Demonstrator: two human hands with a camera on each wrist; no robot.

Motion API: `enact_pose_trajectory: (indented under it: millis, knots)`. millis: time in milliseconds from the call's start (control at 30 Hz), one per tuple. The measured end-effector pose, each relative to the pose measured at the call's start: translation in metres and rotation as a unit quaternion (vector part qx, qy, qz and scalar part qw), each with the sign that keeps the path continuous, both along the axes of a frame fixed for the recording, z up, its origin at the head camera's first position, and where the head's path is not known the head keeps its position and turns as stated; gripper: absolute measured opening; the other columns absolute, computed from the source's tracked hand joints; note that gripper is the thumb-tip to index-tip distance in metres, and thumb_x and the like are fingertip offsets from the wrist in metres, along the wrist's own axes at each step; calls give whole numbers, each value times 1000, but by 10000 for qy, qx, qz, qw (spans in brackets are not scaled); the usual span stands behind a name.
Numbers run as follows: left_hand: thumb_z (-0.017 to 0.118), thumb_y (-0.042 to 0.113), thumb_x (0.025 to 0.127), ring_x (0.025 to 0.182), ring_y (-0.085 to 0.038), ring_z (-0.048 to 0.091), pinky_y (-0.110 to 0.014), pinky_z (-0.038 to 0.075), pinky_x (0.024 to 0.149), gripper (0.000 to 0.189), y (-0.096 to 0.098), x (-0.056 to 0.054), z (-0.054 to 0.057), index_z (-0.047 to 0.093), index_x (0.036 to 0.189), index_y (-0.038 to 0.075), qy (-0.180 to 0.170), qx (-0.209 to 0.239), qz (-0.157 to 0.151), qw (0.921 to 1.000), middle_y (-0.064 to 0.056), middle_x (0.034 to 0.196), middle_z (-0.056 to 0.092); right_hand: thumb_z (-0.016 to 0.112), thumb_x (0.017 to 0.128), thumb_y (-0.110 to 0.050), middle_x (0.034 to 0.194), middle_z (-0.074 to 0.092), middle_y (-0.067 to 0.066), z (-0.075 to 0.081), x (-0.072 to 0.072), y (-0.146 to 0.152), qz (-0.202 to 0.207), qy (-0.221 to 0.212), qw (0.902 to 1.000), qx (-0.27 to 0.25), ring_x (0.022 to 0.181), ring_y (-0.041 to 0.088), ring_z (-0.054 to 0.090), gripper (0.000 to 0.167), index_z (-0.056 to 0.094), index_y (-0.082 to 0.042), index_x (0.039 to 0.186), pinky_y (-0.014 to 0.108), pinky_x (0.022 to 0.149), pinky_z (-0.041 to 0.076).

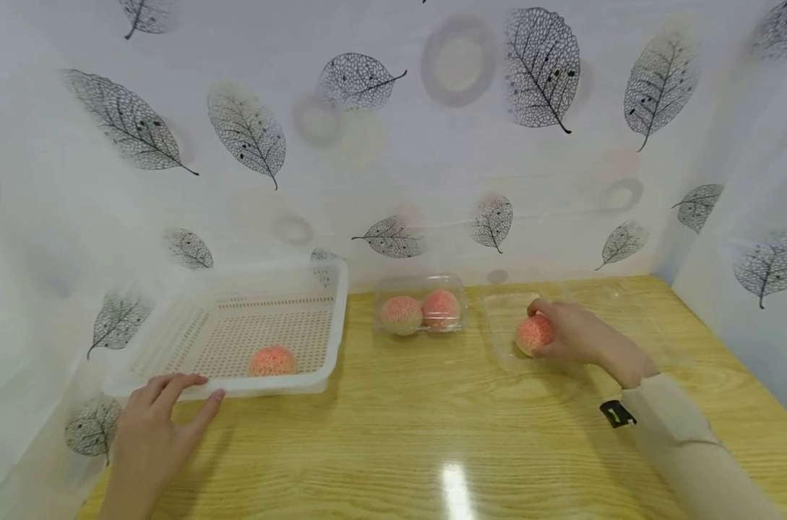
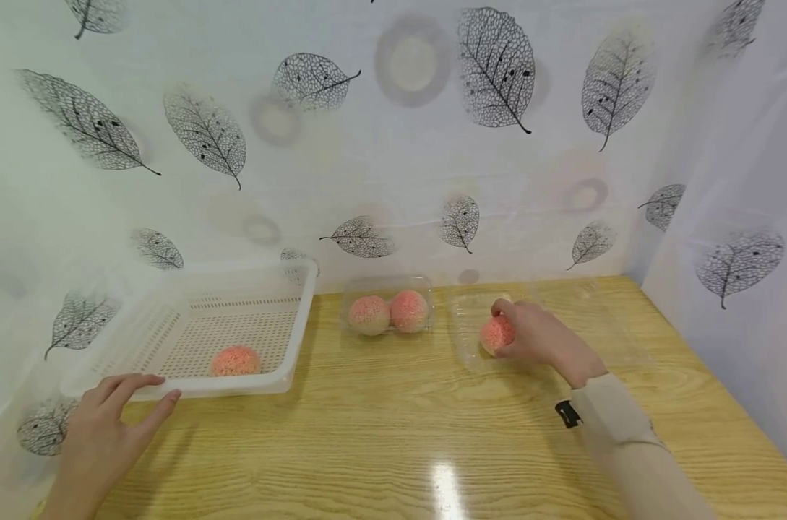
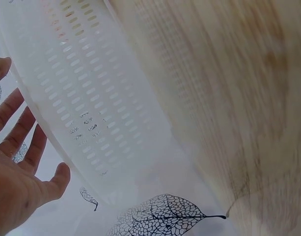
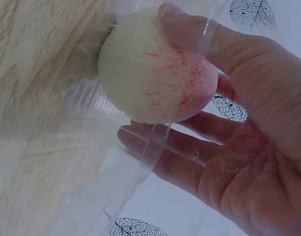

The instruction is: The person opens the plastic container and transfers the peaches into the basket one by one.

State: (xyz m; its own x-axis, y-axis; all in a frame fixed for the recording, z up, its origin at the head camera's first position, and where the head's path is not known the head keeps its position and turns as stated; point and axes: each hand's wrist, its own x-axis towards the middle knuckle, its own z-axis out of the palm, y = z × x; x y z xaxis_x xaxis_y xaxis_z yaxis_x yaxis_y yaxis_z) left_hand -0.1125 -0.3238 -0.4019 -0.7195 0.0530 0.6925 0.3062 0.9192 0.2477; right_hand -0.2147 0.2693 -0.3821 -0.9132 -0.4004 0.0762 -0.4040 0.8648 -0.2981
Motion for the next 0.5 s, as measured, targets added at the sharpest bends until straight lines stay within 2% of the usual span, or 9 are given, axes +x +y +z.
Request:
enact_pose_trajectory:
  millis: [300,500]
  knots:
    - [89,13,68,92,-44,60,-61,44,77,36,2,0,2,73,99,5,-22,61,59,10000,-21,102,67,90,74,-23,109,70,21,-3,-3,3,4,-17,9998,-179,95,35,68,60,60,-4,122,53,80,57]
    - [89,11,68,94,-43,60,-60,42,79,35,2,0,2,73,99,5,-64,140,14,9999,-20,104,67,89,76,-29,104,71,17,-8,-7,1,-106,69,9997,-188,92,32,68,60,60,-4,122,52,80,56]
